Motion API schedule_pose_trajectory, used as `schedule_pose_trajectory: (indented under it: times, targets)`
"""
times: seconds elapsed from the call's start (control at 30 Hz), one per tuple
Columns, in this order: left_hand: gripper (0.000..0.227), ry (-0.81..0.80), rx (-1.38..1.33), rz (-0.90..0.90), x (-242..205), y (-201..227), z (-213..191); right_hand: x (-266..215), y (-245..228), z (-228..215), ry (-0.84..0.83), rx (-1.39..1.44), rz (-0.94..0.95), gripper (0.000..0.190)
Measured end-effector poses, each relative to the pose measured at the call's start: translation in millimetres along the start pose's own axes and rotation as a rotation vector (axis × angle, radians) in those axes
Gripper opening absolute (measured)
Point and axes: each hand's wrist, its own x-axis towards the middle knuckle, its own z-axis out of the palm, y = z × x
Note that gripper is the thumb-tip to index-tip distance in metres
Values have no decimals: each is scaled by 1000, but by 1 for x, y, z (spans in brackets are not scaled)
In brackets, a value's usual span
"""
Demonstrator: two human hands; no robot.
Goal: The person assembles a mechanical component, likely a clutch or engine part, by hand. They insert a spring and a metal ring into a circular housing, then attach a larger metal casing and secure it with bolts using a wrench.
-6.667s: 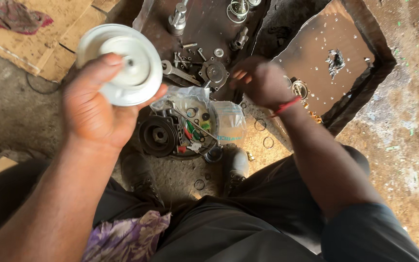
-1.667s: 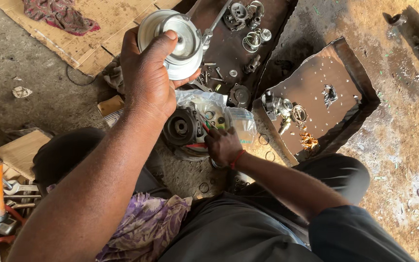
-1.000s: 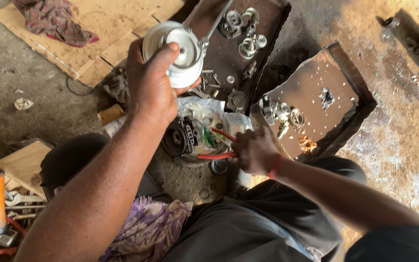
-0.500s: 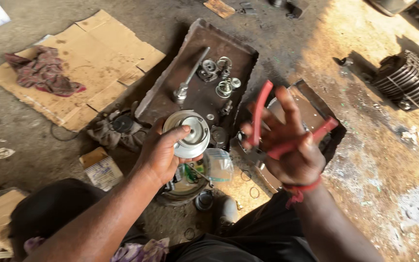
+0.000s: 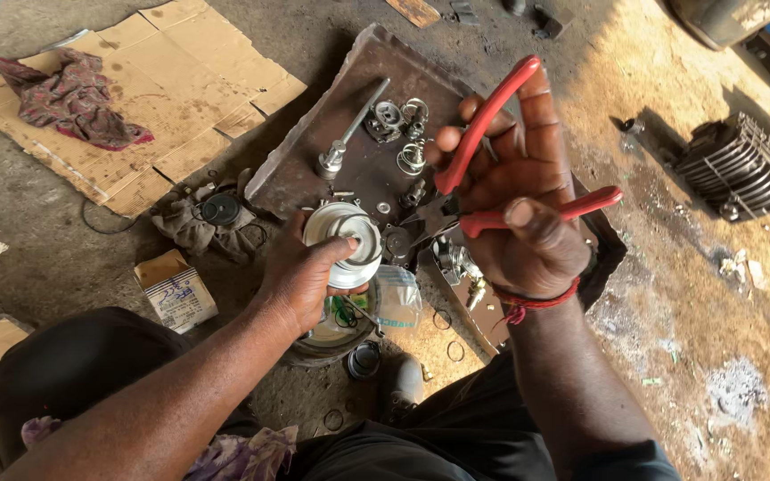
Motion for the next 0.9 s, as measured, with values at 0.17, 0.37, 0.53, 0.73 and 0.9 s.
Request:
schedule_pose_trajectory:
  times: [0.17, 0.37, 0.53, 0.73, 0.9]
  targets:
    - [50, -39, -27, -11, -3, 2, -1, 7, 18, 8, -32, -5, -22, 91]
    - [49, -37, -26, -20, -4, 5, -5, 8, 29, 8, -7, -8, 3, 92]
    - [47, -60, -70, 11, -5, 6, -6, 8, 34, 7, 4, -29, 6, 93]
    - [48, -69, -94, 12, -4, 5, -7, 6, 39, 5, 24, -46, -12, 92]
    - [48, -64, -88, 4, -4, 6, -7, 6, 42, 4, 23, -63, -24, 91]
